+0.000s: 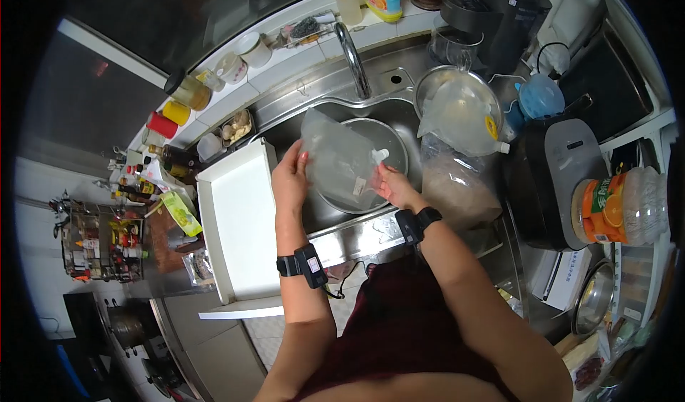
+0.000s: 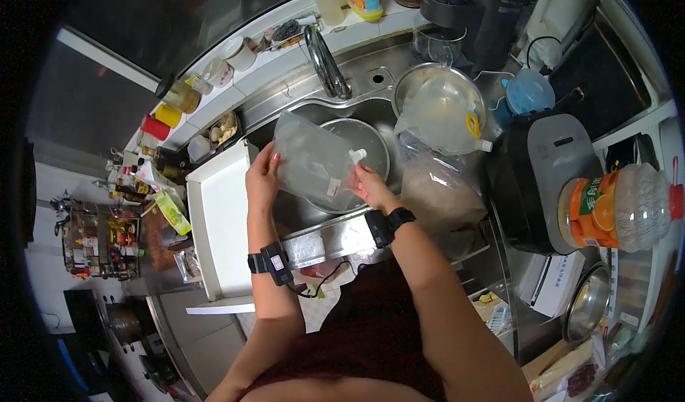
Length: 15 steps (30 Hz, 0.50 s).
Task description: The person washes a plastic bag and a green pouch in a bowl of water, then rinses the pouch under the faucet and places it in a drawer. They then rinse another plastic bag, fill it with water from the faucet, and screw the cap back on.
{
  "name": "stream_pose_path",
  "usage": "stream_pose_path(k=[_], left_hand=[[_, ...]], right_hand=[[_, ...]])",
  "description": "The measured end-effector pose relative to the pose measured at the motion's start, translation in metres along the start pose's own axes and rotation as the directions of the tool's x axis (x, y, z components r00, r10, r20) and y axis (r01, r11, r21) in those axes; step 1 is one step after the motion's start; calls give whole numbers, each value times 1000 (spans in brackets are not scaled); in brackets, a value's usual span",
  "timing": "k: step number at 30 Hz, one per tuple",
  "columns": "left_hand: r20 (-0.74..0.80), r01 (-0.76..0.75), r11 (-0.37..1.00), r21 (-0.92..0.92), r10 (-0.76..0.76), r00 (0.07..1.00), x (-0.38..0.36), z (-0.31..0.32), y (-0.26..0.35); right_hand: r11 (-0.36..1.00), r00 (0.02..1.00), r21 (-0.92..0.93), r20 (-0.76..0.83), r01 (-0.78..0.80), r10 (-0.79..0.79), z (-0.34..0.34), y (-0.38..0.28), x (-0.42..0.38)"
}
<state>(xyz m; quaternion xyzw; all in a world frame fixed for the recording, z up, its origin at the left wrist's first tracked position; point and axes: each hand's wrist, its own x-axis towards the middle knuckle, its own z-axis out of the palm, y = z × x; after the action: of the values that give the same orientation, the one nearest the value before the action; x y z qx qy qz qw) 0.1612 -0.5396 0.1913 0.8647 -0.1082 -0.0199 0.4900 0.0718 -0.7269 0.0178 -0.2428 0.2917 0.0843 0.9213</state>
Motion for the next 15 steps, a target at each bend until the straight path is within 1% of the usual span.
stream_pose_path(k=[1,2,3,4,6,7,9,12,13,15], left_hand=[[-25,21,999,-40,-22,999,0,-2,-6],[-49,44,996,-81,-48,998,-1,-3,-14],[-120,26,995,-100,-38,992,1,-1,-30],[-117,81,993,-84,-90,989,2,-3,-39],[-113,188,981,-54,-193,975,5,-5,-51],[-108,151,986,-69,-158,982,4,-1,-54],[-102,76,993,-95,-86,991,3,7,-62],[-74,14,999,42,-11,997,7,12,-74],[-50,57,998,38,-55,997,8,13,-76],[-15,192,981,27,-192,981,4,13,-73]], right_hand=[[1000,1000,11,11,-8,8,1,-3,-2],[998,995,51,99,20,-25,1,-5,-3],[995,981,91,184,43,-60,-3,-8,-3],[990,959,129,266,63,-96,-2,-10,-6],[993,973,47,202,106,-114,7,-14,-14],[992,977,4,172,126,-124,13,-16,-19],[993,989,-64,118,96,-88,12,-20,-19],[990,996,-120,50,77,-71,3,-21,-13],[988,997,-132,29,77,-74,-1,-21,-10],[974,992,-197,-33,114,-123,-3,-20,-6]])
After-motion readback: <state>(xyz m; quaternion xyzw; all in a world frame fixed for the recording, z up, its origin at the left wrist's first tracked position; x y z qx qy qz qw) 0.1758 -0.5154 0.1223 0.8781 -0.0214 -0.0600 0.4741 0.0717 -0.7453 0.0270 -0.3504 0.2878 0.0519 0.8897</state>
